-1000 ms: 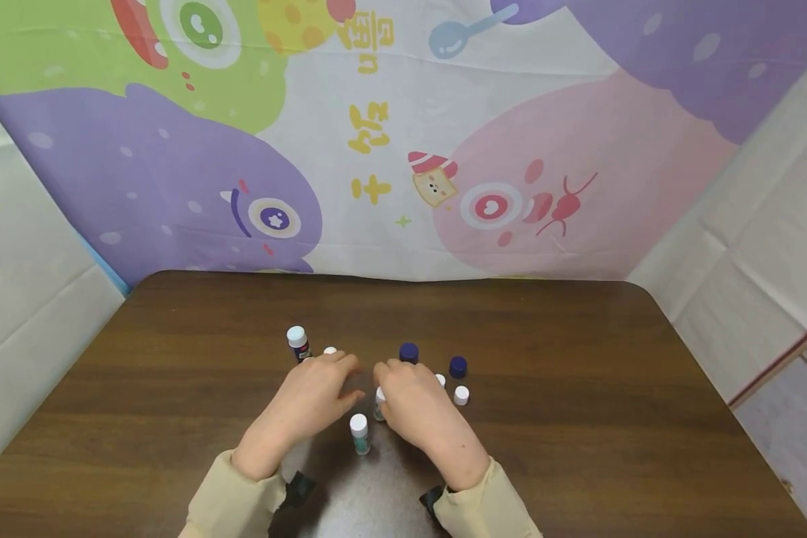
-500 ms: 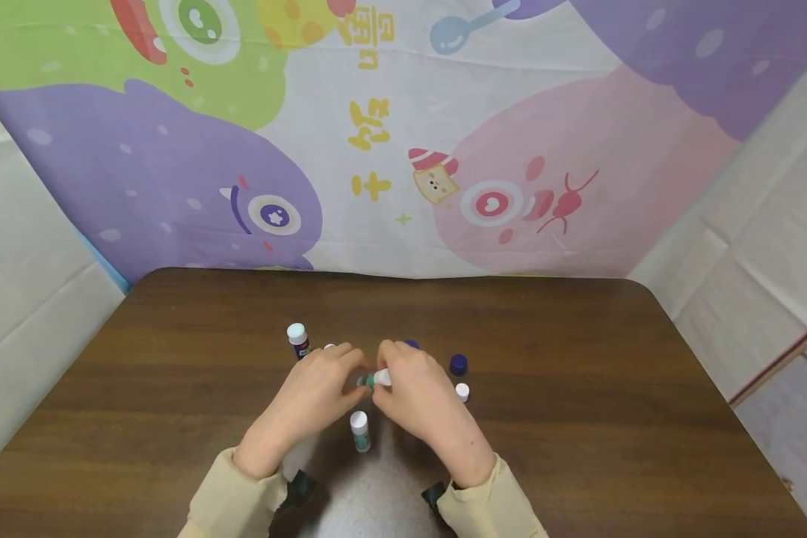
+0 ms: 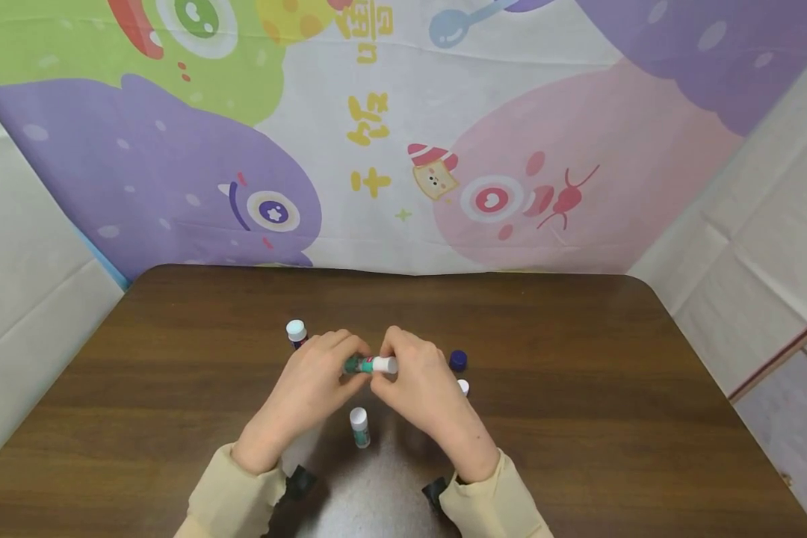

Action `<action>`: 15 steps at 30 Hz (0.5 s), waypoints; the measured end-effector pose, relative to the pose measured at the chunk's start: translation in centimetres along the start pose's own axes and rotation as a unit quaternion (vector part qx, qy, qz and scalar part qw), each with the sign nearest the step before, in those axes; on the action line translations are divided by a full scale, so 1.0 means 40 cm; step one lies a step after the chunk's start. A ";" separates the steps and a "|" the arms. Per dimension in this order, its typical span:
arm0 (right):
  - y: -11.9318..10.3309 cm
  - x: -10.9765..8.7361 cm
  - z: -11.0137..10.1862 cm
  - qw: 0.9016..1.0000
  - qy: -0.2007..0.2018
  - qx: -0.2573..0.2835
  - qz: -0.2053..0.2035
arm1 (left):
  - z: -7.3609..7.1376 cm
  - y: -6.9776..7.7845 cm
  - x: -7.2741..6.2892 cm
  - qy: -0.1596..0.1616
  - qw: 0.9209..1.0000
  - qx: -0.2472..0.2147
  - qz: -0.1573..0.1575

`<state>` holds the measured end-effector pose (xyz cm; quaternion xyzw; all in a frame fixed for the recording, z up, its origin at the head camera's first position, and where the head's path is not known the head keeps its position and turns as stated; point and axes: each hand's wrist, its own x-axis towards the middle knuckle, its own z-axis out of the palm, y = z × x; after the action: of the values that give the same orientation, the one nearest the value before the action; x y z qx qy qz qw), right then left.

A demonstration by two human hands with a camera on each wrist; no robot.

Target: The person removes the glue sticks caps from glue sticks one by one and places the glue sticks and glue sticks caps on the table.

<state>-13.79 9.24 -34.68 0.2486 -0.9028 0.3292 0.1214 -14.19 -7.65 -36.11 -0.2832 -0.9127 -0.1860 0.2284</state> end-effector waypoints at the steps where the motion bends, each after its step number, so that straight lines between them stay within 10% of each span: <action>1: 0.000 0.001 -0.001 1.000 0.002 0.003 -0.001 | -0.003 0.000 0.000 0.000 1.000 0.000 0.001; 15: 0.002 0.002 -0.013 0.999 -0.027 0.024 -0.009 | -0.035 -0.001 -0.001 -0.022 0.999 0.007 0.025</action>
<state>-13.87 9.60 -34.29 0.2683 -0.8955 0.3426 0.0935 -13.74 -8.35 -34.99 -0.3079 -0.9116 -0.1674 0.2149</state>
